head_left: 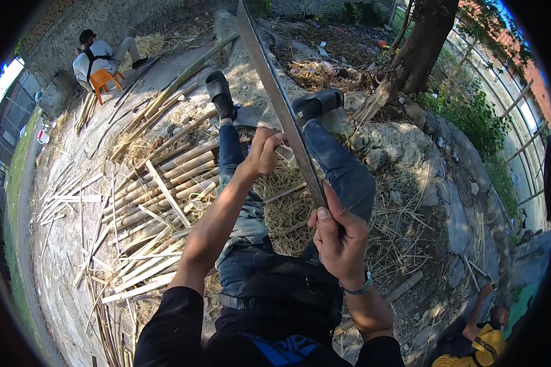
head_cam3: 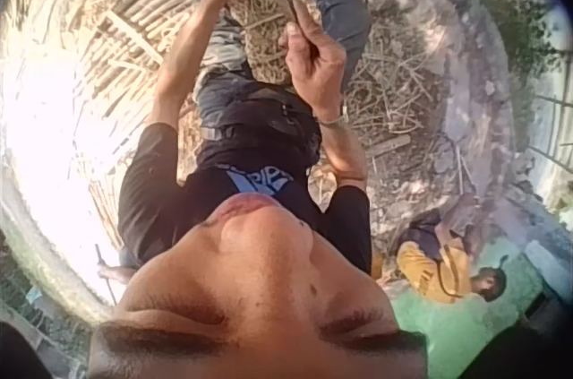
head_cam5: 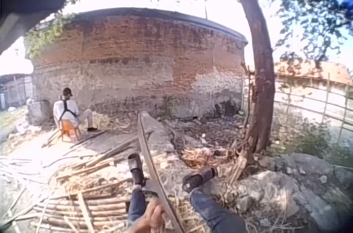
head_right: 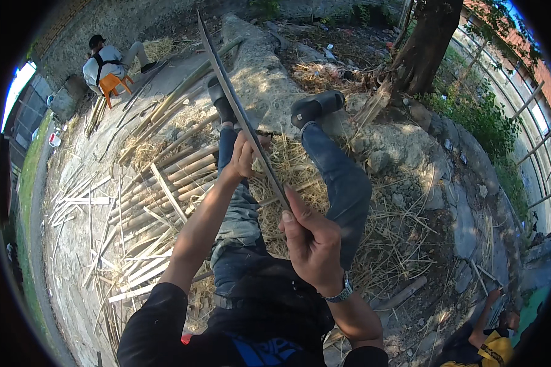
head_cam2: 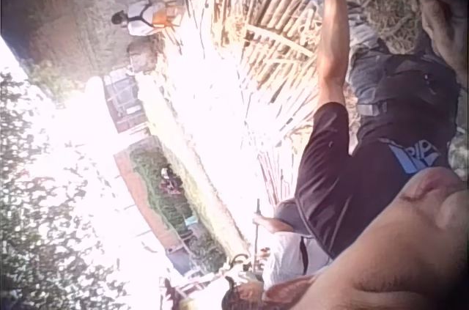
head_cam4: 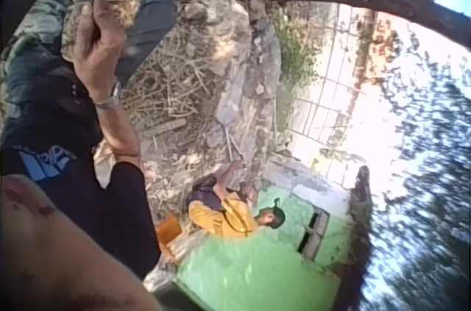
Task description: The person shaves a thin strip of bamboo by hand using a machete, repeatedly running the blade along the length of the strip while holding it against a protective pad on their leg.
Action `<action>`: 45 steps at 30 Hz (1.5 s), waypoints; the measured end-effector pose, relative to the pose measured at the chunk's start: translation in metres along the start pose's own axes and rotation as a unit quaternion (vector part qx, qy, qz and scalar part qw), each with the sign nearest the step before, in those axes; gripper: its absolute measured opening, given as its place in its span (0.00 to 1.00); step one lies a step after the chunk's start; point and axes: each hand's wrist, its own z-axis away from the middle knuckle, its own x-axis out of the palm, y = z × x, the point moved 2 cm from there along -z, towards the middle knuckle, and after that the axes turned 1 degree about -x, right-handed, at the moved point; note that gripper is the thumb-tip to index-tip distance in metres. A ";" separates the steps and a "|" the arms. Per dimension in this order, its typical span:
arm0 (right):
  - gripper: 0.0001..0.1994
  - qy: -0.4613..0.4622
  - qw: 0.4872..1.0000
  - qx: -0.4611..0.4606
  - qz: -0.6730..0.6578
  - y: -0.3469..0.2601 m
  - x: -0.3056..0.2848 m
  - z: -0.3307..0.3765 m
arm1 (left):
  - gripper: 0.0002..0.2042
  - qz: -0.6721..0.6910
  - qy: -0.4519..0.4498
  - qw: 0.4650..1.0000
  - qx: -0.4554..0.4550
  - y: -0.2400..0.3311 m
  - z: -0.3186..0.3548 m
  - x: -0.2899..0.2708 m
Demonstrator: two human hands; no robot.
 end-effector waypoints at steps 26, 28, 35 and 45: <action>0.22 0.039 0.994 -0.026 -0.099 -0.012 -0.013 -0.004 | 0.10 -0.152 0.059 0.960 0.229 -0.047 0.003 0.015; 0.21 0.104 0.981 -0.147 -0.065 -0.034 -0.017 -0.004 | 0.11 -0.145 0.134 0.960 0.199 -0.037 0.002 0.018; 0.21 0.011 0.989 -0.075 0.124 0.015 -0.008 -0.009 | 0.15 -0.224 0.106 0.936 0.249 -0.040 0.013 0.028; 0.21 0.013 0.987 0.087 -0.138 0.000 -0.025 -0.020 | 0.29 0.104 0.025 0.988 -0.111 -0.018 -0.025 0.020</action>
